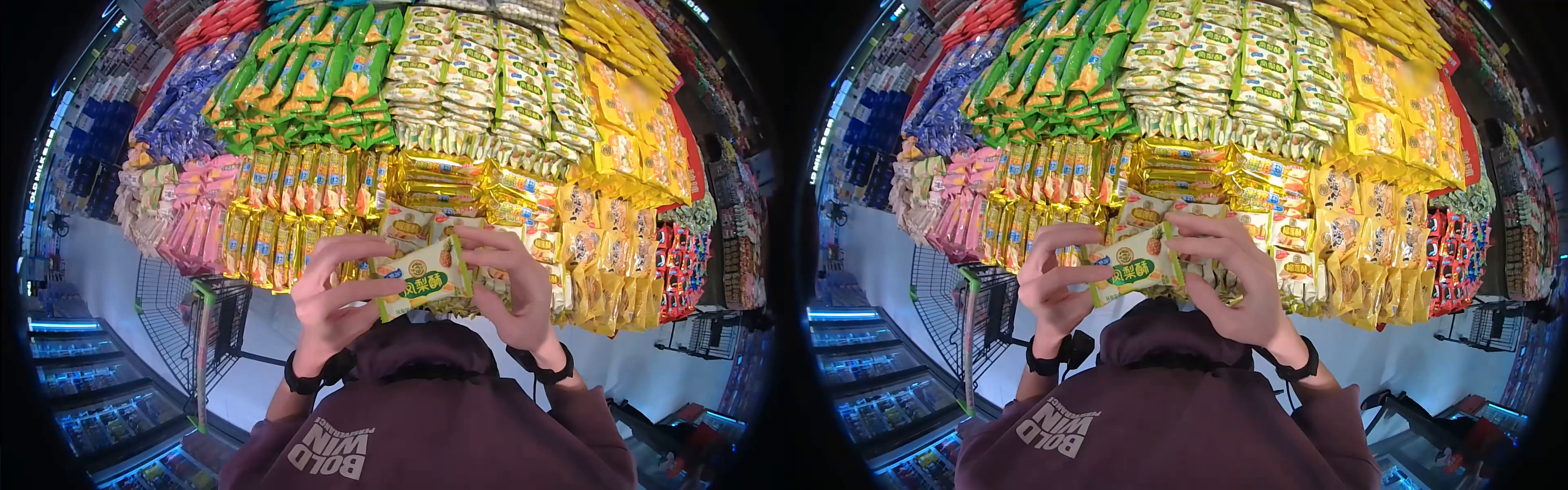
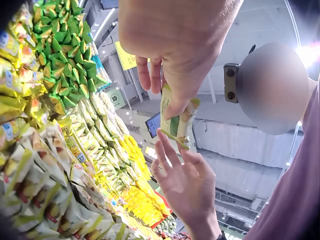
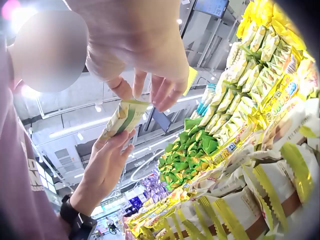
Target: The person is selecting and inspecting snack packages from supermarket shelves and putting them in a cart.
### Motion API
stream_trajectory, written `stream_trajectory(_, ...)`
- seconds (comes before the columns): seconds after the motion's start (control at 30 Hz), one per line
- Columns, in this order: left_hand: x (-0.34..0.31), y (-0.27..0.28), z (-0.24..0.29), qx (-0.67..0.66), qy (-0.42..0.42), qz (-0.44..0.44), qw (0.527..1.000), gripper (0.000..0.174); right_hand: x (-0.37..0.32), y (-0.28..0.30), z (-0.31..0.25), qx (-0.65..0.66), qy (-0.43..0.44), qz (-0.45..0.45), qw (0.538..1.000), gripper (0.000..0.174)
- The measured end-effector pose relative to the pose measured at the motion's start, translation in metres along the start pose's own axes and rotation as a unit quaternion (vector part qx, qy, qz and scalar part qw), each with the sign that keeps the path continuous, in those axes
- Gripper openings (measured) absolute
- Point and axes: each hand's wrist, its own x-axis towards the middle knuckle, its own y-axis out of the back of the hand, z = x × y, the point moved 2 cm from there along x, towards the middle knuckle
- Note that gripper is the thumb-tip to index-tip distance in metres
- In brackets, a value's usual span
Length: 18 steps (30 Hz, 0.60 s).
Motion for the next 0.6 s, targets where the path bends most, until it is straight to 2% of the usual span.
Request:
stream_trajectory(0.1,-0.008,0.023,-0.016,-0.024,0.022,-0.035,0.999,0.037,0.018,-0.012,-0.015,0.01,-0.068,-0.044,0.997,0.037)
stream_trajectory(0.27,-0.021,0.042,-0.028,-0.041,0.033,-0.046,0.998,0.031,0.061,-0.038,-0.033,-0.166,0.005,-0.194,0.967,0.041)
stream_trajectory(0.37,-0.029,0.045,-0.037,-0.063,0.045,-0.054,0.996,0.028,0.078,-0.048,-0.035,-0.221,0.071,-0.236,0.944,0.043)
stream_trajectory(0.5,-0.035,0.047,-0.048,-0.085,0.05,-0.083,0.992,0.023,0.087,-0.056,-0.032,-0.21,0.13,-0.256,0.934,0.043)
stream_trajectory(0.6,-0.024,0.048,-0.045,-0.084,0.022,-0.075,0.993,0.023,0.091,-0.059,-0.029,-0.192,0.128,-0.302,0.925,0.04)
